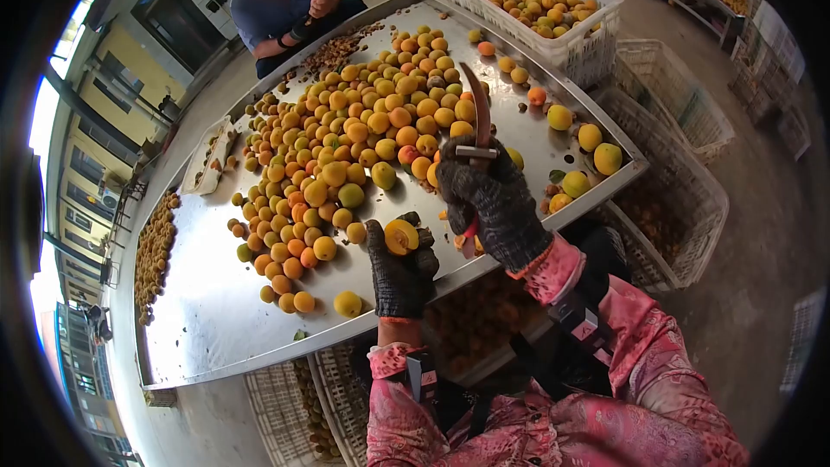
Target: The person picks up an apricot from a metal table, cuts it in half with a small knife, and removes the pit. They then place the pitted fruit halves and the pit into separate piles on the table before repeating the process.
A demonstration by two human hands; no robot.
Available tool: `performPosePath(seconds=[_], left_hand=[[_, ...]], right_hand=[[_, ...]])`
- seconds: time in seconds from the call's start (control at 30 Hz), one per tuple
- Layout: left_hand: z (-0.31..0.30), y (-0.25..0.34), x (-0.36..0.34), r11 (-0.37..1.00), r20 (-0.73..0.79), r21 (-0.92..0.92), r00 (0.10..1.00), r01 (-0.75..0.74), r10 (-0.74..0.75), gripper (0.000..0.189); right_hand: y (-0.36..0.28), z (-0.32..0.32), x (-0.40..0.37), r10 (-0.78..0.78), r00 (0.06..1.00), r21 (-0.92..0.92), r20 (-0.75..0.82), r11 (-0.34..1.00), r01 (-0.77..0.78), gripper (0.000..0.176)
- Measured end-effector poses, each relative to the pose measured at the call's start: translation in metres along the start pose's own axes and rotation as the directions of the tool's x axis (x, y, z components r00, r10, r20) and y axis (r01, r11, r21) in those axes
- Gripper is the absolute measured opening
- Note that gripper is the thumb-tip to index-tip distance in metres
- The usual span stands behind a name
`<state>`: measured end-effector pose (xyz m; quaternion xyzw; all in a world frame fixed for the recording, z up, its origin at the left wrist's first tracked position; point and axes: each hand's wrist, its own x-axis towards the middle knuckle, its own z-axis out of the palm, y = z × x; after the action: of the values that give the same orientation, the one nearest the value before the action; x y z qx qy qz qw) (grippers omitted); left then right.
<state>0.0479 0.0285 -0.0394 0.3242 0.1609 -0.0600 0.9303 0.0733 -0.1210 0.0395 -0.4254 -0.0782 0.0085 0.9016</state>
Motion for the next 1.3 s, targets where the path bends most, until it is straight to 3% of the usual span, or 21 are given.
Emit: performPosePath(seconds=[0.1, 0.17, 0.23, 0.27, 0.4, 0.43, 0.47, 0.5, 0.57, 0.63, 0.7, 0.73, 0.8, 0.93, 0.97, 1.0, 1.03, 1.1, 1.17, 1.23, 1.3], left_hand=[[0.001, -0.005, 0.004, 0.999, -0.022, 0.046, 1.0, -0.013, 0.014, 0.051], [0.003, -0.005, 0.006, 1.0, -0.045, 0.026, 0.999, -0.007, 0.009, 0.05], [0.001, -0.006, 0.007, 1.0, -0.072, 0.004, 0.997, -0.005, 0.005, 0.05], [-0.001, -0.006, 0.007, 1.0, -0.09, 0.0, 0.996, 0.013, -0.013, 0.052], [0.003, -0.007, 0.005, 1.0, -0.146, -0.004, 0.989, -0.005, 0.005, 0.052], [0.008, -0.008, 0.0, 1.0, -0.147, -0.004, 0.989, -0.004, 0.003, 0.052], [0.014, -0.009, -0.007, 0.989, -0.14, 0.098, 0.982, -0.113, 0.126, 0.051], [0.016, -0.01, -0.01, 0.955, -0.12, 0.198, 0.961, -0.221, 0.247, 0.05], [0.003, -0.012, -0.001, 0.972, -0.09, 0.157, 0.978, -0.175, 0.19, 0.046], [-0.011, -0.012, 0.004, 0.985, -0.061, 0.117, 0.989, -0.123, 0.131, 0.043], [-0.016, -0.006, 0.005, 0.993, 0.086, -0.107, 0.996, 0.046, -0.036, 0.034], [-0.015, -0.01, 0.009, 0.993, 0.085, -0.108, 0.996, 0.048, -0.039, 0.034], [-0.007, -0.02, 0.018, 0.966, -0.166, -0.216, 0.98, -0.144, 0.109, 0.032], [0.002, -0.018, 0.008, 0.966, -0.13, -0.196, 0.98, -0.172, 0.148, 0.032], [-0.004, -0.02, 0.007, 0.828, -0.006, 0.43, 0.916, -0.361, 0.402, 0.032], [-0.008, -0.022, 0.007, 0.307, 0.245, 0.843, 0.823, -0.442, 0.512, 0.032], [-0.01, -0.025, 0.009, 0.308, 0.245, 0.843, 0.825, -0.441, 0.51, 0.032], [-0.009, -0.027, 0.01, -0.159, 0.379, 0.916, 0.67, -0.368, 0.638, 0.032], [-0.018, -0.031, 0.017, -0.114, 0.35, 0.922, 0.672, -0.369, 0.653, 0.036], [-0.026, -0.035, 0.022, -0.072, 0.325, 0.924, 0.673, -0.375, 0.664, 0.039], [-0.023, -0.034, 0.023, 0.291, 0.116, 0.874, 0.747, -0.39, 0.655, 0.041]], right_hand=[[0.016, 0.013, 0.017, -0.063, 0.994, 0.088, -0.093, 0.994, 0.071, 0.015], [0.033, 0.003, 0.031, -0.008, 0.999, 0.208, 0.039, 0.978, -0.001, 0.026], [0.048, 0.006, 0.038, -0.086, 0.996, 0.109, 0.006, 0.99, 0.085, 0.025], [0.054, 0.005, 0.043, -0.412, 0.895, -0.276, 0.171, 0.852, 0.445, 0.026], [0.067, 0.01, 0.044, -0.151, 0.987, 0.046, -0.056, 0.987, 0.154, 0.027], [0.069, 0.014, 0.047, -0.326, 0.943, -0.163, -0.068, 0.936, 0.312, 0.015], [0.069, 0.015, 0.048, -0.488, 0.872, -0.364, -0.042, 0.82, 0.442, 0.022], [0.067, 0.015, 0.048, -0.487, 0.872, -0.365, -0.043, 0.82, 0.44, 0.022], [0.062, 0.015, 0.047, -0.248, 0.963, -0.11, -0.102, 0.965, 0.236, 0.017], [0.07, 0.011, 0.046, -0.209, 0.972, 0.032, -0.107, 0.976, 0.214, 0.014], [0.07, 0.012, 0.046, -0.174, 0.979, 0.171, -0.105, 0.967, 0.19, 0.026], [0.068, 0.012, 0.045, -0.144, 0.982, 0.19, -0.126, 0.968, 0.166, 0.024], [0.067, 0.012, 0.047, -0.111, 0.983, 0.207, -0.148, 0.968, 0.14, 0.022], [0.07, 0.007, 0.057, 0.097, 0.977, 0.292, -0.19, 0.956, -0.038, 0.017], [0.069, 0.006, 0.058, 0.159, 0.969, 0.323, -0.187, 0.942, -0.092, 0.016], [0.068, 0.005, 0.057, 0.158, 0.969, 0.32, -0.189, 0.943, -0.091, 0.016], [0.068, 0.005, 0.055, 0.109, 0.978, 0.288, -0.176, 0.956, -0.055, 0.016], [0.07, 0.01, 0.049, 0.061, 0.986, 0.26, -0.158, 0.965, -0.018, 0.017], [0.075, 0.02, 0.044, -0.136, 0.97, 0.122, -0.2, 0.979, 0.162, 0.019], [0.086, 0.019, 0.041, -0.174, 0.967, 0.132, -0.187, 0.971, 0.201, 0.024], [0.088, 0.021, 0.039, -0.114, 0.966, 0.225, -0.232, 0.96, 0.168, 0.027]])
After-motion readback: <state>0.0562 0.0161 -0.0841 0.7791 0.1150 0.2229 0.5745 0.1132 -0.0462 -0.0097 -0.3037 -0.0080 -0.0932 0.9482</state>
